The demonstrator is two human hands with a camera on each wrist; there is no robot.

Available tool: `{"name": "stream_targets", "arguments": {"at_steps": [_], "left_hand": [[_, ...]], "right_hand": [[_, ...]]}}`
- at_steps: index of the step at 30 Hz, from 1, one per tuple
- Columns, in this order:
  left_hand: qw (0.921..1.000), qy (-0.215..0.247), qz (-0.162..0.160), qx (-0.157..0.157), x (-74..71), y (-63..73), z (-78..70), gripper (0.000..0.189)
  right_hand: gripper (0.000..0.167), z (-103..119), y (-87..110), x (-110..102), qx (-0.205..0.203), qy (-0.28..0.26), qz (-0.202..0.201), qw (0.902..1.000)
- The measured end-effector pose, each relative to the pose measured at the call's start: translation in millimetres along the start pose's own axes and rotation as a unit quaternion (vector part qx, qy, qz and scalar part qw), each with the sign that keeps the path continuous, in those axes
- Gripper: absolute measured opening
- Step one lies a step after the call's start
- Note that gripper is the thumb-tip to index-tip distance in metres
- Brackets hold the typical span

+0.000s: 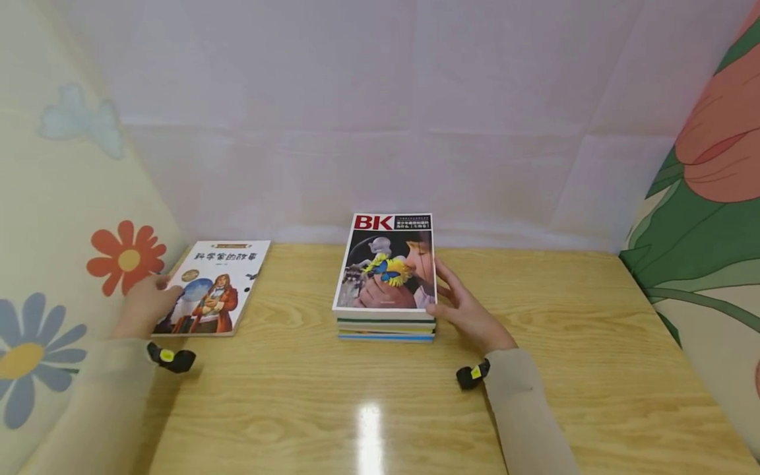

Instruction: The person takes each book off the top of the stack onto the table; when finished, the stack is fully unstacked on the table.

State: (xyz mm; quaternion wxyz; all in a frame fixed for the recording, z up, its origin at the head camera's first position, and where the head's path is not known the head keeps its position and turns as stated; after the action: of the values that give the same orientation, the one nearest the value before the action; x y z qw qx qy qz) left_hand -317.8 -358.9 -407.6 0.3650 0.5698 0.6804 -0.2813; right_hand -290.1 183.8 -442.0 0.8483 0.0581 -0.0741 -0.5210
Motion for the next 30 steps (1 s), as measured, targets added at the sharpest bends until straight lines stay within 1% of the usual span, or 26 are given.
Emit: {"name": "stream_targets", "arguments": {"at_steps": [2, 4, 6, 7, 8, 10, 13, 16, 19, 22, 25, 27, 30], "left_hand": [[0.9988, 0.014, -0.027, 0.038, 4.1, 1.1, -23.3, 0.059], [0.9939, 0.033, -0.053, 0.091, 9.7, 5.1, -51.4, 0.054], [0.9853, 0.055, -0.069, 0.146, 17.2, 12.2, -82.1, 0.049], [0.9795, 0.077, -0.072, 0.171, 22.4, 16.5, -97.6, 0.046], [0.9738, 0.104, -0.071, 0.189, 29.0, 20.8, -112.6, 0.045], [0.9625, 0.157, -0.058, 0.213, 45.6, 28.4, -140.2, 0.045], [0.9479, 0.227, -0.017, 0.223, 76.4, 38.0, -174.7, 0.046], [0.9373, 0.264, 0.025, 0.227, 106.6, 44.1, -200.6, 0.046], [0.9307, 0.286, 0.06, 0.22, 131.0, 47.0, -216.3, 0.047], [0.9305, 0.294, 0.084, 0.201, 146.9, 47.4, -223.4, 0.052], [0.9318, 0.299, 0.1, 0.179, 156.2, 45.9, -225.3, 0.056], [0.9311, 0.306, 0.109, 0.166, 159.8, 44.4, -225.2, 0.059], [0.9281, 0.318, 0.123, 0.149, 163.9, 43.8, -221.8, 0.062]], "right_hand": [[0.087, -1.3, -0.2, -0.9, 0.003, -0.001, -0.003, 1.0], [0.086, -1.8, -0.4, -1.0, 0.002, -0.003, -0.003, 1.0], [0.086, -2.1, -0.6, -1.1, 0.001, -0.006, -0.003, 1.0], [0.086, -2.1, -0.6, -1.0, 0.002, -0.008, -0.002, 1.0], [0.086, -1.9, -0.5, -0.8, 0.0, -0.009, -0.001, 1.0], [0.085, -1.4, -0.3, -0.2, -0.002, -0.012, 0.002, 0.9999], [0.085, -0.8, 0.4, 0.1, -0.001, -0.01, -0.001, 1.0], [0.085, -0.7, 0.9, 0.3, 0.0, -0.004, -0.004, 1.0], [0.085, -1.2, 1.2, 0.1, 0.005, 0.005, -0.009, 0.9999], [0.084, -2.7, 1.1, -0.1, 0.009, 0.012, -0.01, 0.9998], [0.083, -3.1, 1.0, -0.8, 0.007, 0.008, -0.008, 0.9999], [0.083, -2.7, 0.9, -1.2, 0.003, 0.003, -0.005, 1.0], [0.084, -3.1, 0.8, -0.3, 0.003, -0.005, -0.002, 1.0]]}}
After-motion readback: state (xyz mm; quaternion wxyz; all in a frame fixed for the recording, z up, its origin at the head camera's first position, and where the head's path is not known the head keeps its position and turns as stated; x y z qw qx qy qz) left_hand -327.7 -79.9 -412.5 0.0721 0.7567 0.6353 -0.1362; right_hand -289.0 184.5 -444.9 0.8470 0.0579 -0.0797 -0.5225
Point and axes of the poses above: each hand's wrist, its own y-axis away from the middle knuckle, its own x-axis out of the palm, z = x × y, the point moved 8 cm from there along -y, towards the middle knuckle, and after that the axes turned 12 degrees about x, right-handed, at the moved point
